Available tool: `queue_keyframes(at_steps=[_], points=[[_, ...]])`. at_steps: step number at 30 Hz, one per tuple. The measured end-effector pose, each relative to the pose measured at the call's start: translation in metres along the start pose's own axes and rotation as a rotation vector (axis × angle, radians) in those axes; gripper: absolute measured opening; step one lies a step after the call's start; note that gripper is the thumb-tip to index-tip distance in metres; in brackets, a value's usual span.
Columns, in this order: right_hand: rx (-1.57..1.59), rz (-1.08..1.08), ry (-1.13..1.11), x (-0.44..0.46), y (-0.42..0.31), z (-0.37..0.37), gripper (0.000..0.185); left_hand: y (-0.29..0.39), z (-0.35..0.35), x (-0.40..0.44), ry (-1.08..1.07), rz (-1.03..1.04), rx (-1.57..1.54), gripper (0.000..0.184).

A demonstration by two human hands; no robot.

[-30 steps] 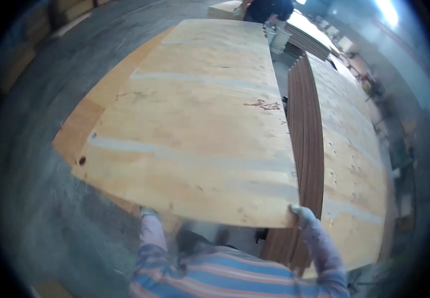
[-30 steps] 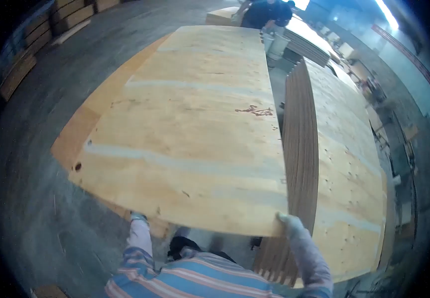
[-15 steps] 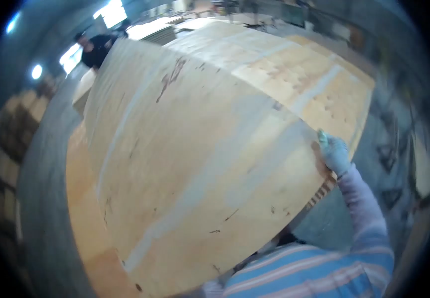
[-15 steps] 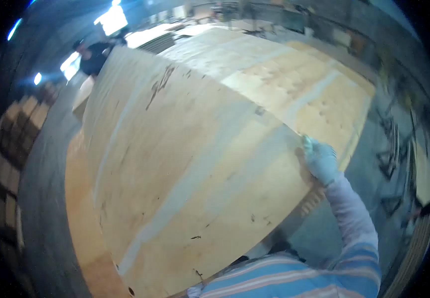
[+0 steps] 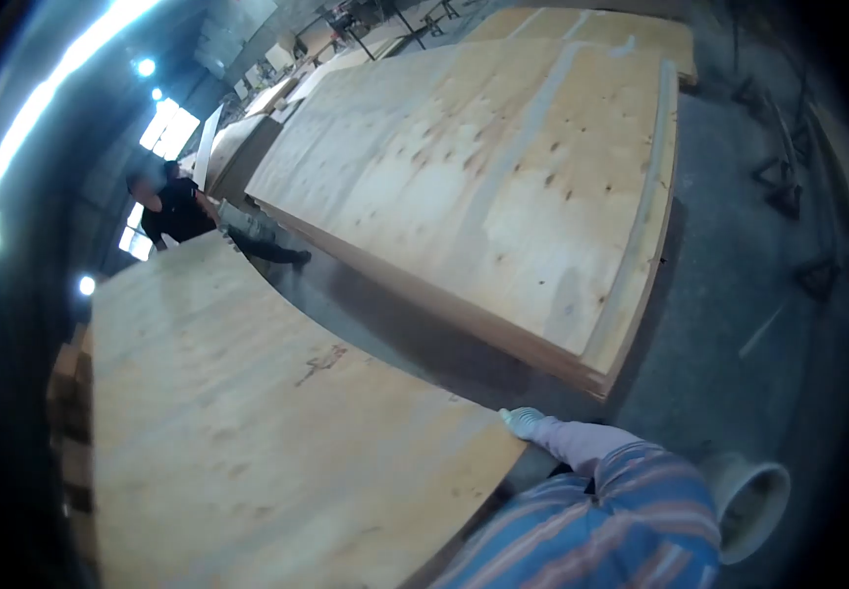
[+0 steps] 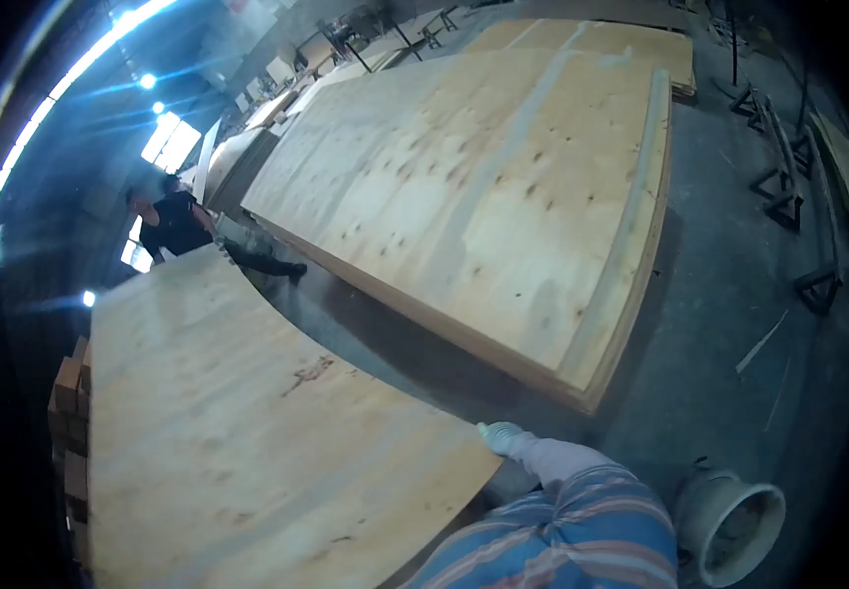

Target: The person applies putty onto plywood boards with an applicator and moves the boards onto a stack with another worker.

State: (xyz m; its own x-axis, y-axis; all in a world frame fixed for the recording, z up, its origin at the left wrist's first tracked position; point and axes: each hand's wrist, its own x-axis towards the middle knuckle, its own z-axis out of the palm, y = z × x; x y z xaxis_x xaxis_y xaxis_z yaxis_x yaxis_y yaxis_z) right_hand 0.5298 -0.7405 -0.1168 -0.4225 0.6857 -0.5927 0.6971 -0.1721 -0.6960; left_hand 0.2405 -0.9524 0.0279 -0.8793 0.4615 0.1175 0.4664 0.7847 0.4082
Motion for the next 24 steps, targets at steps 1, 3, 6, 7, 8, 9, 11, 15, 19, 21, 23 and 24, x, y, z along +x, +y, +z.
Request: queue_keyframes(at_steps=[1, 3, 6, 7, 8, 9, 11, 15, 19, 21, 23, 24], points=[[0.036, -0.003, -0.074, 0.005, 0.009, 0.004, 0.070, 0.012, -0.004, -0.005, 0.009, -0.007, -0.001, 0.064], [0.089, -0.041, -0.086, 0.013, 0.029, 0.006, 0.072, 0.035, -0.016, -0.013, 0.038, -0.008, -0.026, 0.066], [0.288, -0.017, -0.086, -0.026, 0.024, -0.020, 0.075, 0.074, -0.042, -0.015, 0.144, 0.017, -0.109, 0.067], [0.330, 0.029, -0.021, -0.026, 0.027, -0.012, 0.076, 0.092, -0.052, -0.010, 0.207, 0.059, -0.150, 0.068], [0.377, 0.079, 0.045, -0.018, 0.035, 0.011, 0.077, 0.112, -0.063, -0.007, 0.290, 0.109, -0.208, 0.069], [0.430, 0.137, 0.113, -0.019, 0.037, 0.019, 0.078, 0.147, -0.074, -0.002, 0.380, 0.204, -0.282, 0.069], [0.694, 0.128, 0.025, -0.023, 0.046, 0.025, 0.079, 0.235, -0.086, 0.013, 0.521, 0.457, -0.464, 0.071], [1.130, 0.182, -0.120, -0.043, 0.042, -0.009, 0.082, 0.437, -0.059, -0.006, 0.343, 1.133, -0.901, 0.073], [1.329, 0.111, -0.396, -0.089, 0.015, -0.086, 0.072, 0.410, 0.057, -0.086, -0.380, 0.798, -0.813, 0.076], [1.354, 0.082, -0.390, -0.085, 0.008, -0.096, 0.068, 0.351, 0.108, -0.114, -0.648, 0.056, -0.819, 0.083], [1.376, 0.062, -0.377, -0.075, 0.001, -0.101, 0.065, 0.284, 0.172, -0.108, -1.049, -0.204, -0.943, 0.079], [1.389, 0.062, -0.361, -0.070, 0.000, -0.105, 0.064, 0.276, 0.185, -0.100, -1.258, -0.364, -0.867, 0.075]])
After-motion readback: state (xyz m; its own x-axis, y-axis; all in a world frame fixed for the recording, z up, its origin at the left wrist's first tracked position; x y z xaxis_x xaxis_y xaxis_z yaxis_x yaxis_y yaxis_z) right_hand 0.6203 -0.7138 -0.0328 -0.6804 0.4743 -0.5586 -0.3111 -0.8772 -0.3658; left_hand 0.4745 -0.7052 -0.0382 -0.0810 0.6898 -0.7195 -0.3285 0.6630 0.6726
